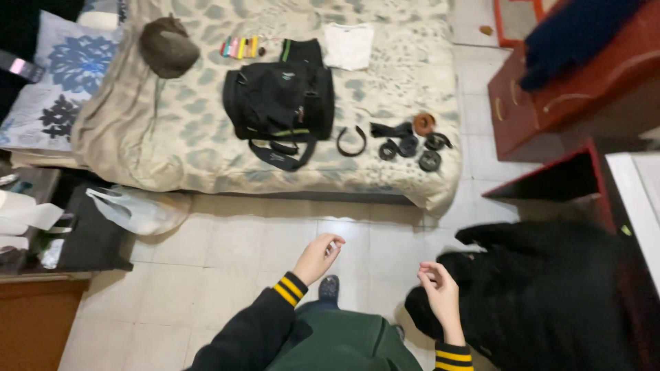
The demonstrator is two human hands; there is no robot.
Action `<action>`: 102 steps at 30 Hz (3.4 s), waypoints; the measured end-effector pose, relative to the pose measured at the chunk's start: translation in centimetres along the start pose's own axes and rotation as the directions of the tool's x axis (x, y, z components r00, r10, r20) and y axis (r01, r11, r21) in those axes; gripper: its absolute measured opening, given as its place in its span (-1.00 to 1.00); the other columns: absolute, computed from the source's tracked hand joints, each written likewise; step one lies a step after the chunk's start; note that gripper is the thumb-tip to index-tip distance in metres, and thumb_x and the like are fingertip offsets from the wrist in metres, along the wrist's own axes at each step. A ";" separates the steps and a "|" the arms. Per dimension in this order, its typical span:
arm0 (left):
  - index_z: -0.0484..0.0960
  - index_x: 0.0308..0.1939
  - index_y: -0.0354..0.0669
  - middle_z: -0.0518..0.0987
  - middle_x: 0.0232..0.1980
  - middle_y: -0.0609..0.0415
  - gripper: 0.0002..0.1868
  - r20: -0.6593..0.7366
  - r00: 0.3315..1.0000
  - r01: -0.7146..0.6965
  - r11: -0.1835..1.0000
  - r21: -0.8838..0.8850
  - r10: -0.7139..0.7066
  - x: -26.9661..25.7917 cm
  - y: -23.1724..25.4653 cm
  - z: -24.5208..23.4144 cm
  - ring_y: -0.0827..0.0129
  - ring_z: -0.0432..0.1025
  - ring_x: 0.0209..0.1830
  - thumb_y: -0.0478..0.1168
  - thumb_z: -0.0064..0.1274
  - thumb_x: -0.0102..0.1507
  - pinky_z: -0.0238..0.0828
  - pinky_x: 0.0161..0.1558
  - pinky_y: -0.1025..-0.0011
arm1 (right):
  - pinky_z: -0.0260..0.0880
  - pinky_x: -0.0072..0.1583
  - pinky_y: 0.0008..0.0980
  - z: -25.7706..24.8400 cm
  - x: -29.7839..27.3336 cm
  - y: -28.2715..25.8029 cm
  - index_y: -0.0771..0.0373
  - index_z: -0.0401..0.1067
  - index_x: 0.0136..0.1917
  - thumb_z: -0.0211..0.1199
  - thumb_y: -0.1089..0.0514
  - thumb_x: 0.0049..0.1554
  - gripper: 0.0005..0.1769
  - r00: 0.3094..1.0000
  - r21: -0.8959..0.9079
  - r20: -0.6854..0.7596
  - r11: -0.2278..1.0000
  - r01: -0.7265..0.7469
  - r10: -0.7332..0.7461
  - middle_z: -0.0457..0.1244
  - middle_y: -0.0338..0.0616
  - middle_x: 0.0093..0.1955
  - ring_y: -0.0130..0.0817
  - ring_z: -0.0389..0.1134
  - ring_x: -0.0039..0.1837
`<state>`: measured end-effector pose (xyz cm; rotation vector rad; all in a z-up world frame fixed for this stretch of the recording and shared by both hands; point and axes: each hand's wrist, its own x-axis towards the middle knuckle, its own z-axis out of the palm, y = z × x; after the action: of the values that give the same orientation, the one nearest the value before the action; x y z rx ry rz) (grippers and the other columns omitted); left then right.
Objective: Organize cosmetics, makeup, and personal items into a bag and a desk drawer.
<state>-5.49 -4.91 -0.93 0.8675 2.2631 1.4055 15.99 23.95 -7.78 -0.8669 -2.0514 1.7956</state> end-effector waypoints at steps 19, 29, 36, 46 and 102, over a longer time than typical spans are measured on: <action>0.64 -0.04 -0.22 0.61 -0.20 0.04 -0.82 -0.272 0.865 0.388 0.905 -0.173 -0.423 15.5 -11.4 -6.2 0.39 0.50 -0.32 -0.38 0.10 0.27 0.47 -0.22 0.47 | 0.44 -0.01 -0.51 16.9 38.6 -2.6 0.30 0.49 0.08 0.31 0.27 0.18 -0.82 0.906 -0.195 0.417 0.967 0.166 -0.071 0.40 -0.24 -0.07 -0.55 0.41 -0.03; 0.64 -0.08 -0.25 0.64 -0.17 0.01 -0.85 -0.336 0.672 0.629 0.748 -0.211 -0.660 30.5 -15.1 -4.6 0.35 0.53 -0.38 -0.34 0.08 0.28 0.49 -0.29 0.42 | 0.45 0.08 -0.13 25.4 60.7 12.2 0.20 0.50 0.11 0.15 0.31 0.12 -0.71 0.767 -0.557 0.638 0.725 0.405 0.061 0.35 0.00 0.10 -0.02 0.43 0.08; 0.65 -0.11 -0.26 0.63 -0.17 -0.02 -0.87 -0.407 0.633 0.673 0.728 -0.131 -0.658 36.8 -18.4 -5.2 0.31 0.53 -0.35 -0.32 0.07 0.30 0.46 -0.29 0.41 | 0.44 0.09 -0.01 29.0 63.1 21.5 0.11 0.38 0.28 0.08 0.25 0.16 -0.59 0.505 -0.596 0.803 0.389 0.702 0.317 0.21 -0.11 0.34 0.05 0.40 0.13; 0.62 -0.06 -0.26 0.60 -0.15 0.00 -0.81 -0.409 0.656 0.617 0.763 -0.192 -0.634 41.6 -19.5 -6.0 0.32 0.51 -0.37 -0.42 0.08 0.24 0.47 -0.29 0.41 | 0.39 0.13 -0.07 28.9 64.4 8.8 0.24 0.48 0.01 0.20 0.32 0.03 -0.76 0.595 -0.457 0.803 0.599 0.657 -0.041 0.30 -0.05 0.12 0.08 0.34 0.15; 0.47 0.27 -0.31 0.67 -0.06 -0.04 -0.61 -0.151 0.504 0.396 0.383 -0.834 -0.850 44.7 -54.0 -44.5 0.30 0.64 -0.12 -0.27 -0.12 0.37 0.48 -0.02 0.39 | 0.33 0.24 -0.01 90.9 99.6 -1.1 0.33 0.24 0.36 0.29 0.35 -0.03 -0.32 0.698 -0.505 0.689 0.560 0.656 -0.196 0.13 0.18 0.37 0.25 0.26 0.28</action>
<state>-81.94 -23.71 -27.31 -0.8140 1.6706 1.9793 -114.09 11.06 -41.16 0.1895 -3.0954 0.9443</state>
